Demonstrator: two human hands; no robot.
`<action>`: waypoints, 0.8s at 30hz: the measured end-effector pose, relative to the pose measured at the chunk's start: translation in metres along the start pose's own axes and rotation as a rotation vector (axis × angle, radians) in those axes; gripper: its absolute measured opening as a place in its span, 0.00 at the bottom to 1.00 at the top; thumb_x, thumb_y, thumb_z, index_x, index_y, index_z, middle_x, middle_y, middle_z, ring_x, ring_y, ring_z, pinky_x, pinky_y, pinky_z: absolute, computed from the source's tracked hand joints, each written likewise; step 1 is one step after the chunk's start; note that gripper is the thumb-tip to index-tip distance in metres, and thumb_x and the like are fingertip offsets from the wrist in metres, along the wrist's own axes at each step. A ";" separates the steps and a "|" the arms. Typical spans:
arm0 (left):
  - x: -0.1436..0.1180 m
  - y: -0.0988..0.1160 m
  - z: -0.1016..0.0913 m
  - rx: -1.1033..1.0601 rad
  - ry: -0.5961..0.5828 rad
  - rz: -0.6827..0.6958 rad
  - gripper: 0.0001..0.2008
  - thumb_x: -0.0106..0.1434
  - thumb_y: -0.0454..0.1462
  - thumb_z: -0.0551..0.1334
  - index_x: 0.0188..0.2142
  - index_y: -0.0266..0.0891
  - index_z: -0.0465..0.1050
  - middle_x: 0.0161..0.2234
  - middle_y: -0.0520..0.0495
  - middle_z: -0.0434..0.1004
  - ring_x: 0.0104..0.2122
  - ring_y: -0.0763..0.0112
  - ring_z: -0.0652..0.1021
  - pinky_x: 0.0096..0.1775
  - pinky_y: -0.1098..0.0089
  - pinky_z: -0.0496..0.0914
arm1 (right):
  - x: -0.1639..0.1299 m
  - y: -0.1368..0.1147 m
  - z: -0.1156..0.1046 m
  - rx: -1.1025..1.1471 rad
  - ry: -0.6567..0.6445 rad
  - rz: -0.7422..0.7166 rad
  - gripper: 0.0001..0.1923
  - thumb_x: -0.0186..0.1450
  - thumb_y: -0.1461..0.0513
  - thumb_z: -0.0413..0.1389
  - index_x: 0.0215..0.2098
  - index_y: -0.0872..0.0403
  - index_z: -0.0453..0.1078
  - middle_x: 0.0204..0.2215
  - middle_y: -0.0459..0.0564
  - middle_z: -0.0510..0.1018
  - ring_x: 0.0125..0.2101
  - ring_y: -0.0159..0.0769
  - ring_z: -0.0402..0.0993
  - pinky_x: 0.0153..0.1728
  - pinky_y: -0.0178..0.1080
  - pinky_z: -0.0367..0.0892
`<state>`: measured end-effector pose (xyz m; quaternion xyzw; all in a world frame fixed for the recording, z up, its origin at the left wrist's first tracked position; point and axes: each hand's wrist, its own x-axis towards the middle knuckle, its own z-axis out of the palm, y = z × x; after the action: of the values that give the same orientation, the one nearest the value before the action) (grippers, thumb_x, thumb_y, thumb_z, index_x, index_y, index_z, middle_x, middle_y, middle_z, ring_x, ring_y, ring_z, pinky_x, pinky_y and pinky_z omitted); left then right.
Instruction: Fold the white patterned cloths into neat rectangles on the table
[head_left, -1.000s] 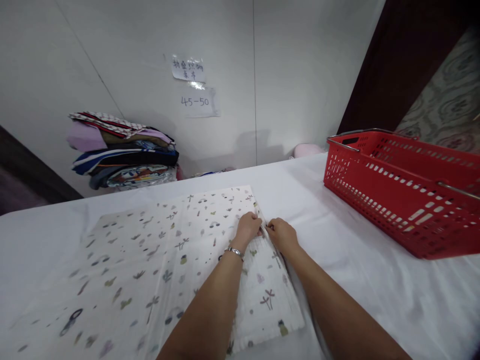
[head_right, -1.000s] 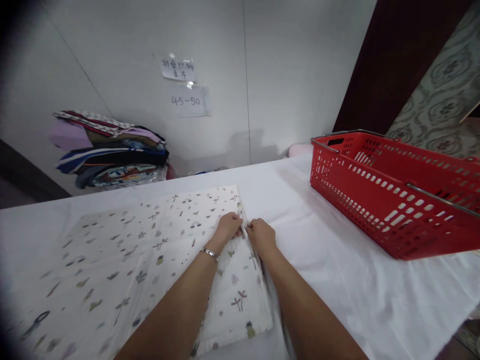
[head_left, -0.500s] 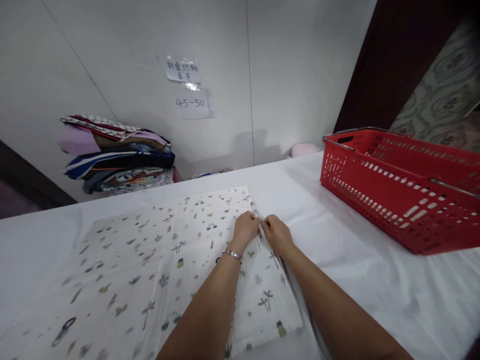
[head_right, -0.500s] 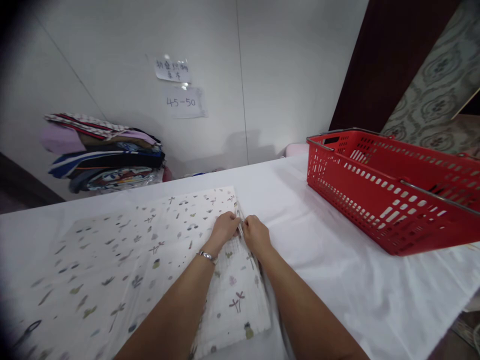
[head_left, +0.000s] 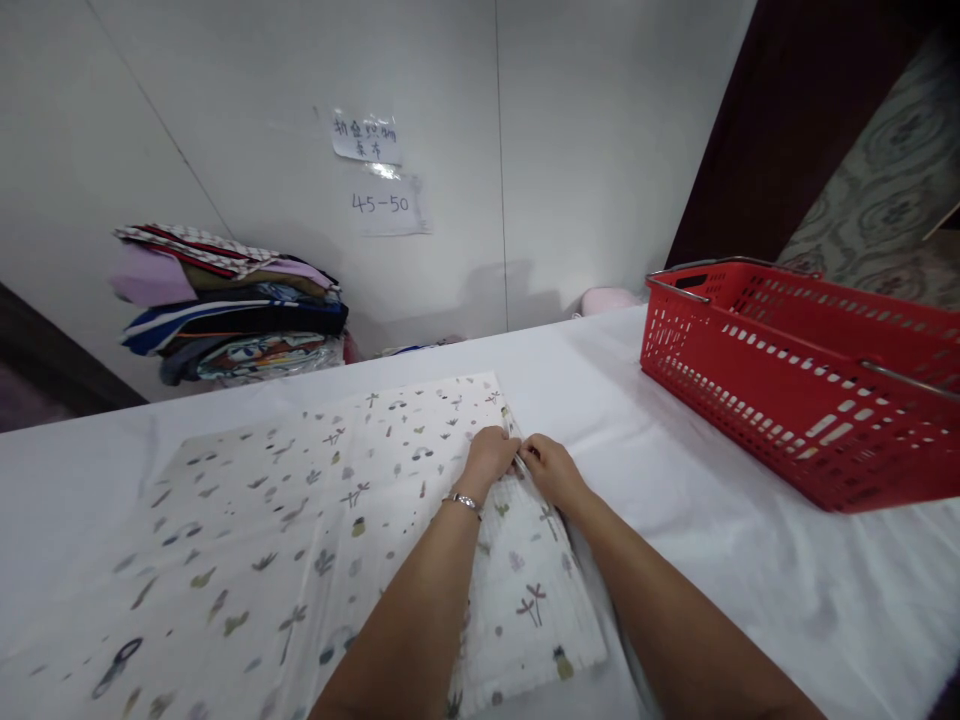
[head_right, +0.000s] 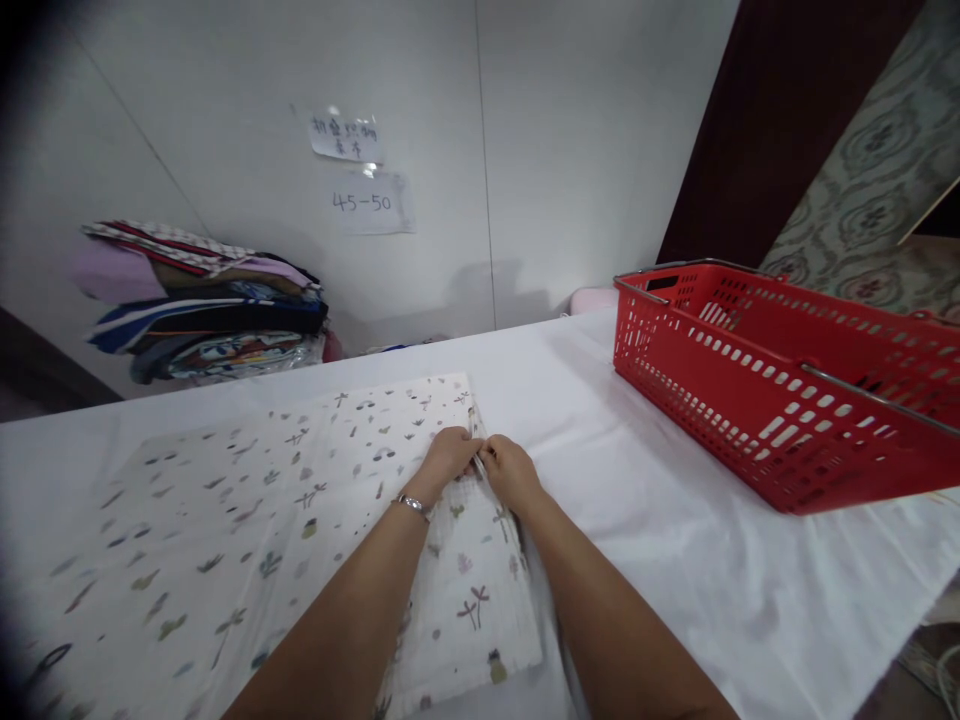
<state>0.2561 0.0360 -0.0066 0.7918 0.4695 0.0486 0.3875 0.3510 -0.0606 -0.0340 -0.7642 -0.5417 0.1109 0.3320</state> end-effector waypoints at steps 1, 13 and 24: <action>0.000 -0.001 0.000 0.001 0.001 0.000 0.10 0.56 0.37 0.55 0.25 0.34 0.72 0.14 0.47 0.71 0.16 0.70 0.71 0.21 0.74 0.63 | 0.001 0.001 -0.002 -0.024 0.020 0.040 0.09 0.65 0.63 0.45 0.31 0.53 0.66 0.31 0.46 0.73 0.32 0.32 0.67 0.33 0.33 0.56; 0.003 0.011 0.008 0.082 0.172 0.068 0.06 0.53 0.33 0.55 0.23 0.36 0.70 0.22 0.43 0.75 0.27 0.67 0.76 0.28 0.72 0.64 | 0.001 -0.001 -0.005 -0.326 -0.054 0.173 0.08 0.65 0.63 0.47 0.31 0.53 0.68 0.34 0.49 0.75 0.34 0.34 0.69 0.29 0.35 0.51; 0.001 0.006 0.009 -0.051 0.091 0.033 0.07 0.55 0.36 0.54 0.27 0.36 0.69 0.17 0.48 0.72 0.17 0.72 0.73 0.20 0.76 0.61 | 0.003 0.002 -0.001 0.005 0.038 0.183 0.05 0.63 0.63 0.48 0.33 0.51 0.65 0.29 0.45 0.76 0.30 0.33 0.69 0.30 0.33 0.55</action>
<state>0.2652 0.0305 -0.0088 0.7863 0.4722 0.1026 0.3849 0.3544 -0.0589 -0.0337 -0.8117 -0.4629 0.1278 0.3325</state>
